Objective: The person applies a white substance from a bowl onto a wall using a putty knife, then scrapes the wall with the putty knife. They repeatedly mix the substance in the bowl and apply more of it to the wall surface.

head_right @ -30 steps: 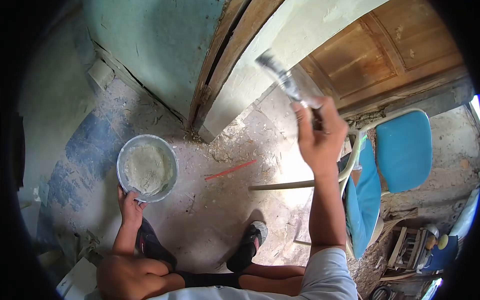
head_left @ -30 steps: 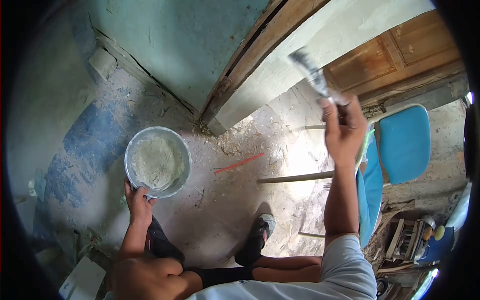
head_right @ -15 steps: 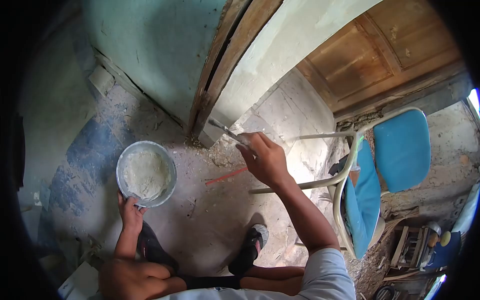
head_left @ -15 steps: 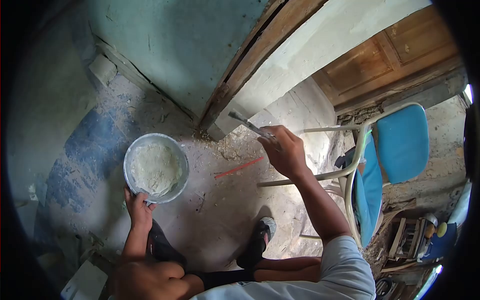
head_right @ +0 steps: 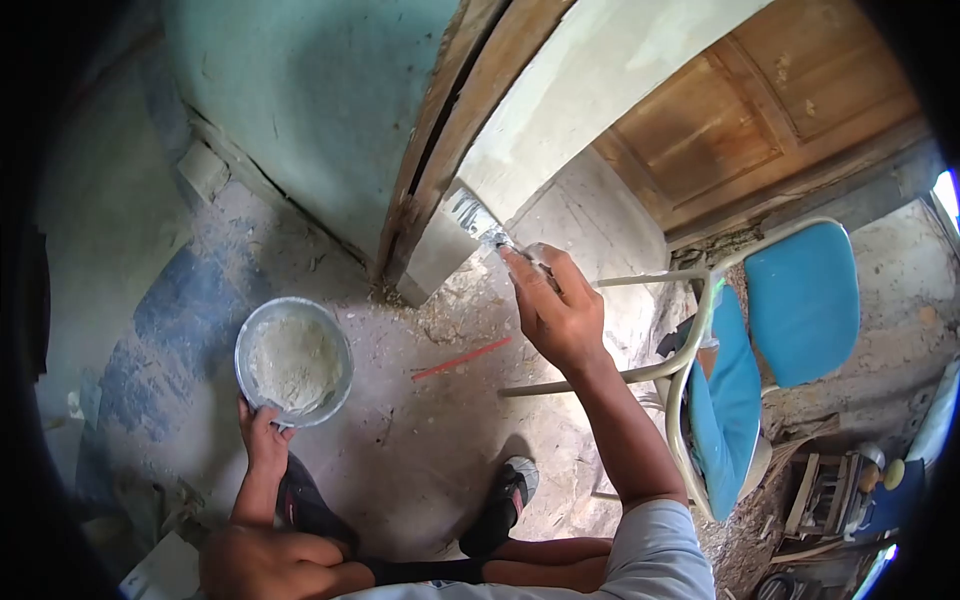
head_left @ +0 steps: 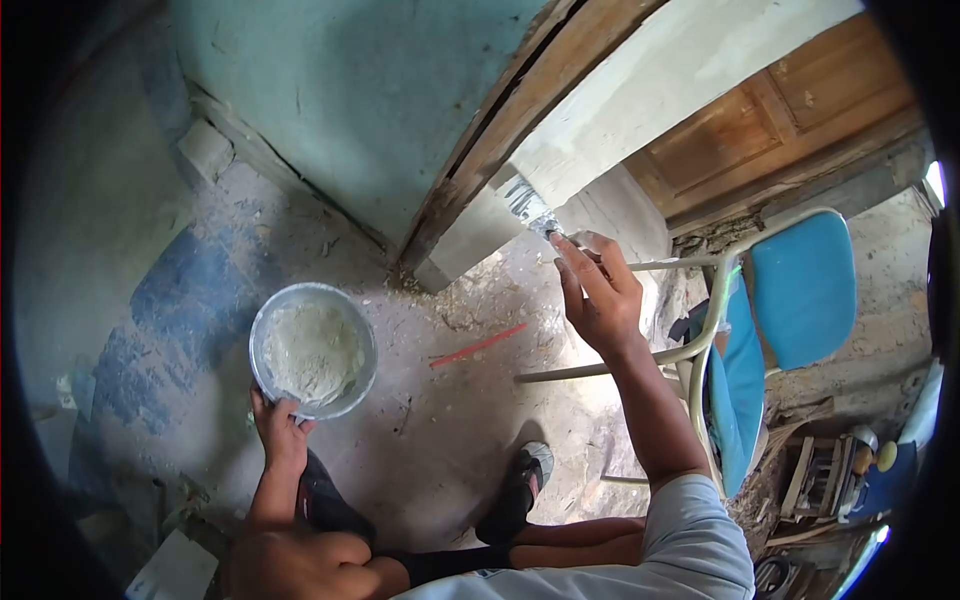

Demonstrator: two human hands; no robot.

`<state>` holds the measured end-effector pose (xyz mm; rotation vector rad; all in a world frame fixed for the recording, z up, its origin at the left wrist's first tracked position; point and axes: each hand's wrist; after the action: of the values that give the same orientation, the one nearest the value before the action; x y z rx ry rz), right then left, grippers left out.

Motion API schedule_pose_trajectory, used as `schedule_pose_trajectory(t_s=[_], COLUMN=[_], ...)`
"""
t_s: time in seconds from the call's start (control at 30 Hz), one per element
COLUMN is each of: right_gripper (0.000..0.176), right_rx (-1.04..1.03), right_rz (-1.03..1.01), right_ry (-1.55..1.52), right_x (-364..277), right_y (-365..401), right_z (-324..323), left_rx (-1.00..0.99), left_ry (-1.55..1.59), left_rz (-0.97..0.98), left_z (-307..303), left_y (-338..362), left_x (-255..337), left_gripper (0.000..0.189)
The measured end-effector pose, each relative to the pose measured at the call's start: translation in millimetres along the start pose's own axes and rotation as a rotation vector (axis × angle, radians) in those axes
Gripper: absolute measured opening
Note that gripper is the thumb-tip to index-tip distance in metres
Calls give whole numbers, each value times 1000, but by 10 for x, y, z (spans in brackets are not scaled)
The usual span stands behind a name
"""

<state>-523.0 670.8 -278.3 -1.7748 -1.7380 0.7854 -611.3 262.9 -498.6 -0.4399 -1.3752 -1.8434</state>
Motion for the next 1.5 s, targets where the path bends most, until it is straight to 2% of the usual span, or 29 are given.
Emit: schedule_pose_trajectory(t_s=[0.07, 0.33, 0.43, 0.5, 0.53, 0.63, 0.83, 0.87, 1.03, 1.17, 1.33, 1.47, 1.5], right_gripper=[40, 41, 41, 47, 38, 45, 52, 64, 64, 65, 64, 65, 65], right_rx=[-7, -2, -5, -147, -178, -245, -118, -130, -123, -136, -522, -563, -506], right_rz=[-97, -263, -129, -12, -46, -44, -24, -69, -30, -90, -6, -40, -9], right_ry=[93, 197, 122, 67, 49, 36, 72, 94, 198, 282, 205, 135, 124], right_x=[19, 3, -64, -75, -141, -162, -180, -190, -127, -17, 83, 55, 16], right_y=[-75, -213, -157, 4, 39, 187, 106, 105, 10, 47, 682, 847, 733], right_z=[-82, -201, -116, 3, 18, 102, 191, 208, 129, 210, 512, 601, 565], left_rx=[-11, -5, 11, 10, -8, -20, -22, -15, -19, -25, -55, -29, -26], left_ry=[-1, -2, 3, 10, -1, -11, -15, -12, 7, 4, 11, 15, 14], left_rz=[1, 9, 7, 16, 6, 5, -8, -10, -19, -19, -21, -17, -16], left_z=[25, 21, 43, 49, 27, 27, -3, 2, -2, -12, -35, -35, -31], left_y=[13, 21, 36, 24, 17, 7, -11, -20, 10, -16, -3, -3, -1], left_x=[14, 5, 1, -7, -16, -10, -61, -52, -22, -44, -20, -20, -18], left_gripper=[83, 85, 85, 84, 84, 82, 84, 84, 85, 84, 84, 84, 84])
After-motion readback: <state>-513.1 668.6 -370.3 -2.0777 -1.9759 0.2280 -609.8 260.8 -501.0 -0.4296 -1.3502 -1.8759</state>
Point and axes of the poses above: each hand's wrist, its own y-axis away from the middle knuckle, its own z-axis out of the palm, x = y × z, and after that the axes turned 7 degrees about x, right-handed
